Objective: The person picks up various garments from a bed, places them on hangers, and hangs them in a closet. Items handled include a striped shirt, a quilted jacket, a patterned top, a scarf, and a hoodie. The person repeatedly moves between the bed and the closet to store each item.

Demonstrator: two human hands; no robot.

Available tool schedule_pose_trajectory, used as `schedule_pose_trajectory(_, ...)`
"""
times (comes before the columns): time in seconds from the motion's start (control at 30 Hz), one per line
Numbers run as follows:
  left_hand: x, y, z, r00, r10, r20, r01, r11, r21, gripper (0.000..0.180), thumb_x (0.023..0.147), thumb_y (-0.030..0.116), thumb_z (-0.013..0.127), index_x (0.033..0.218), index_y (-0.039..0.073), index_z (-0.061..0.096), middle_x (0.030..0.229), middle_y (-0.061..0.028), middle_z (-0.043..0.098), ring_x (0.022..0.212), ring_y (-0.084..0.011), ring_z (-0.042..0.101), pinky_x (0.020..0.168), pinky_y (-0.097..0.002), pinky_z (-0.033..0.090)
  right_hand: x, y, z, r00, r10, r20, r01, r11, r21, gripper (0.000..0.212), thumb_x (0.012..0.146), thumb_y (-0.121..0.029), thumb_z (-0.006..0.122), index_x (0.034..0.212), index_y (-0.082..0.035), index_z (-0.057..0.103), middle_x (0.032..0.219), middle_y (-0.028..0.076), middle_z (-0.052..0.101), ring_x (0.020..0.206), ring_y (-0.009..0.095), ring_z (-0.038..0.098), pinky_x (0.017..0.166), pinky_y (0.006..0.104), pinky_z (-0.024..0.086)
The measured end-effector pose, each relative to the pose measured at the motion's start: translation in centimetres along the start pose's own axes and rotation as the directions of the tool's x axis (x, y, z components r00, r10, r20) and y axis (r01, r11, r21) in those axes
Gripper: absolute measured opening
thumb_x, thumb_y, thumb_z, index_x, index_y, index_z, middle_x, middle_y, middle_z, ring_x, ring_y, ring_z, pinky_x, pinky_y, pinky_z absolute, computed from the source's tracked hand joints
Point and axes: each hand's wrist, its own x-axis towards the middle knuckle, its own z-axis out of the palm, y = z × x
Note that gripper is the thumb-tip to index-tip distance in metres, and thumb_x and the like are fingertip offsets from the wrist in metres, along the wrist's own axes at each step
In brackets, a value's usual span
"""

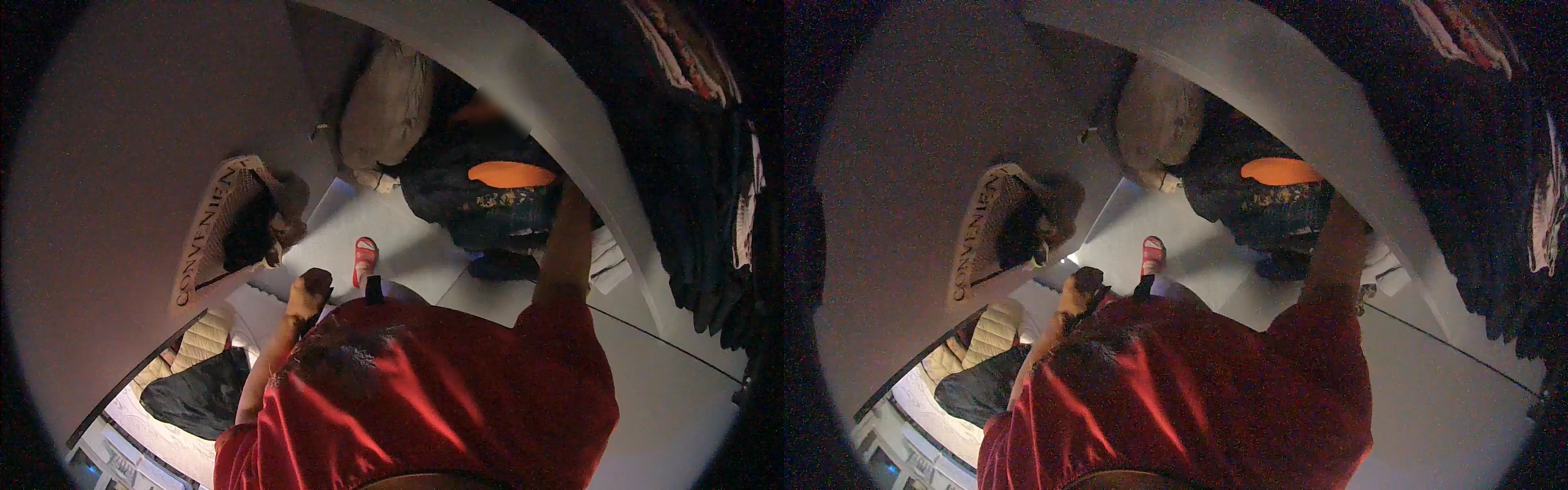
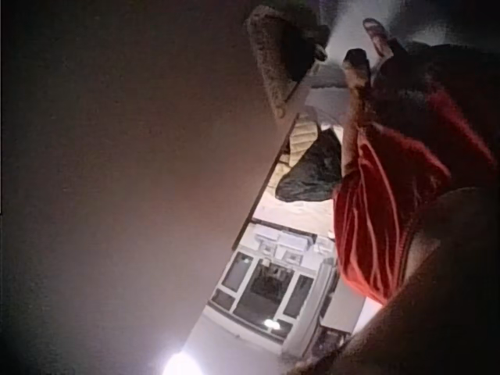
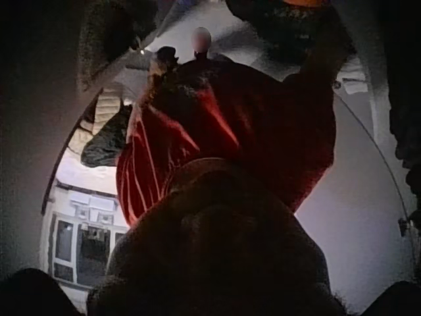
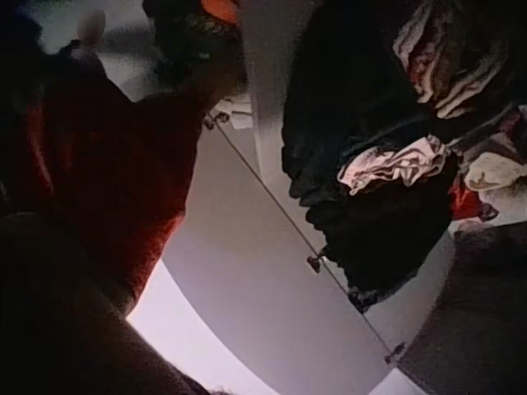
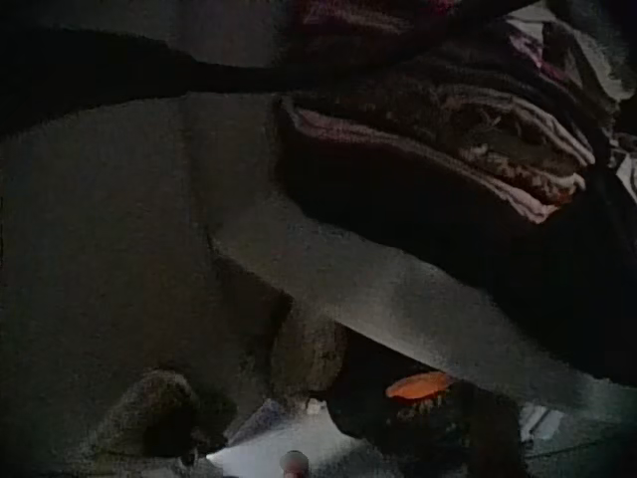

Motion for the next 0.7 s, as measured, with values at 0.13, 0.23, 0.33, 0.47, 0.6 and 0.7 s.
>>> schedule_pose_trajectory(0.13, 0.2, 0.3, -0.5, 0.995, 0.1, -0.01, -0.095, 0.968, 0.233, 0.013, 0.079, 0.008, 0.058, 0.09, 0.0, 0.06, 0.087, -0.0171, 0.063, 0.082, -0.0299, 0.063, 0.071, -0.0327, 0.048, -0.7, 1.2, -1.5, 1.0, 0.005, -0.03, -0.006, 0.999, -0.048, 0.03, 0.076, -0.02, 0.06, 0.103, -0.006, 0.058, 0.114, 0.012, 0.055, 0.11, 0.029, 0.048, 0.096, 0.0422, 0.035)
schedule_pose_trajectory(0.23, 0.0, 1.0, -0.9, 0.996, 0.085, 0.03, -0.09, 0.951, 0.297, 0.014, 0.079, 0.009, 0.057, 0.089, 0.001, 0.06, 0.089, -0.0175, 0.062, 0.084, -0.0331, 0.061, 0.072, -0.0347, 0.048, -1.0, 1.9, -2.4, 0.998, 0.003, -0.058, -0.007, 0.997, -0.081, 0.028, 0.075, -0.019, 0.059, 0.1, -0.006, 0.06, 0.112, 0.011, 0.056, 0.108, 0.029, 0.049, 0.095, 0.0429, 0.035)
schedule_pose_trajectory(0.33, 0.2, -1.1, -1.5, 0.985, 0.152, 0.087, -0.173, 0.919, 0.355, 0.015, 0.077, 0.012, 0.058, 0.087, 0.002, 0.059, 0.089, -0.0164, 0.061, 0.086, -0.034, 0.059, 0.073, -0.0375, 0.048, -1.8, 2.7, -3.0, 0.994, -0.026, -0.107, 0.006, 0.983, -0.183, 0.025, 0.074, -0.018, 0.059, 0.097, -0.007, 0.062, 0.11, 0.011, 0.057, 0.107, 0.029, 0.05, 0.095, 0.0435, 0.035)
schedule_pose_trajectory(0.47, -0.2, -3.7, -1.9, 0.976, 0.196, 0.1, -0.219, 0.879, 0.424, 0.015, 0.075, 0.016, 0.058, 0.085, 0.005, 0.058, 0.087, -0.0148, 0.06, 0.084, -0.034, 0.057, 0.071, -0.0401, 0.048, -7.3, 2.7, -0.9, 0.759, -0.6, -0.251, 0.374, 0.718, -0.587, 0.023, 0.073, -0.017, 0.059, 0.093, -0.007, 0.064, 0.107, 0.01, 0.059, 0.105, 0.029, 0.052, 0.094, 0.0443, 0.036)
schedule_pose_trajectory(0.6, -0.1, -1.0, -2.1, 0.919, 0.313, 0.241, -0.393, 0.663, 0.638, 0.015, 0.074, 0.017, 0.059, 0.084, 0.006, 0.059, 0.086, -0.0147, 0.06, 0.083, -0.0337, 0.058, 0.071, -0.0396, 0.048, -15.1, 1.2, 5.2, 0.432, -0.732, 0.526, 0.837, 0.109, -0.536, 0.024, 0.076, -0.02, 0.057, 0.097, -0.011, 0.064, 0.116, 0.01, 0.056, 0.114, 0.028, 0.046, 0.102, 0.0481, 0.026)
schedule_pose_trajectory(0.7, -0.3, -0.6, -2.5, 0.933, 0.31, 0.183, -0.356, 0.721, 0.594, 0.015, 0.073, 0.018, 0.059, 0.082, 0.005, 0.058, 0.085, -0.014, 0.06, 0.083, -0.0335, 0.057, 0.071, -0.0392, 0.048, -12.1, 5.7, 3.9, 0.557, -0.012, 0.831, 0.827, -0.091, -0.555, 0.048, 0.082, -0.042, 0.051, 0.123, -0.017, 0.052, 0.141, 0.011, 0.034, 0.135, 0.031, 0.019, 0.107, 0.0559, 0.004)
